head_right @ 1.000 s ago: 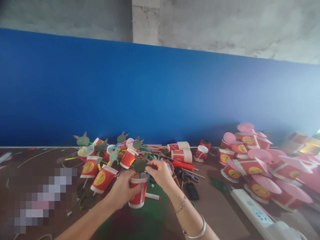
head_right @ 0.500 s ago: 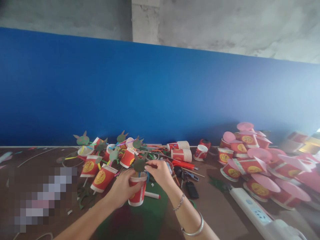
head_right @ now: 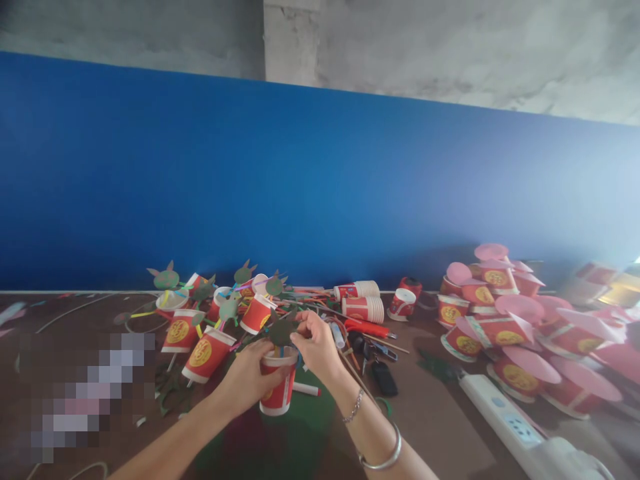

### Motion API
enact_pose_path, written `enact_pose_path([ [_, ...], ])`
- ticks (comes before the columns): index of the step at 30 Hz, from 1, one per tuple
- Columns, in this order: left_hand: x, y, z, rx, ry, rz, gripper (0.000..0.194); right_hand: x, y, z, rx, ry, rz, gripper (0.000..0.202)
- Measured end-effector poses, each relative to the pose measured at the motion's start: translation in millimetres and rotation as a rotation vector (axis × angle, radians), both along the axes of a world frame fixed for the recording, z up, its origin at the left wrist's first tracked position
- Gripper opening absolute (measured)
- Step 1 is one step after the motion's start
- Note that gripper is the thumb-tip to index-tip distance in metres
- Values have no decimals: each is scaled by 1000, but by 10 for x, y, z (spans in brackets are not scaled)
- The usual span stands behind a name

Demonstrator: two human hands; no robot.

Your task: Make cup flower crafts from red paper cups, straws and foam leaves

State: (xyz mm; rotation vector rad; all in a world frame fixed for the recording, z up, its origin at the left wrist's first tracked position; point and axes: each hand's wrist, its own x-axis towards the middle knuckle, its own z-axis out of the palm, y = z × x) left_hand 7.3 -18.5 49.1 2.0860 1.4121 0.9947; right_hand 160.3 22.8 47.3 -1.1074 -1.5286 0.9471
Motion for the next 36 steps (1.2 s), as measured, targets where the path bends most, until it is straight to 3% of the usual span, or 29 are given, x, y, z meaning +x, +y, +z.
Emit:
enact_pose_path([
  [7,-47,26,-13,-49,5,34,6,28,-25,89,89,-233,-75,26],
  [14,-63,52,-39,-58,-2,66,17,62,-82,161,144,-322,-48,35],
  [22,-61,38,-48,22,21,5,15,5,-2,57,-93,-180,0,24],
  [25,-62,35,-49,12,16,2,17,-3,-2,52,-29,-159,-19,24],
  [36,-61,28,-1,3,-90,-38,29,-1,-25,-19,330,-388,-114,28],
])
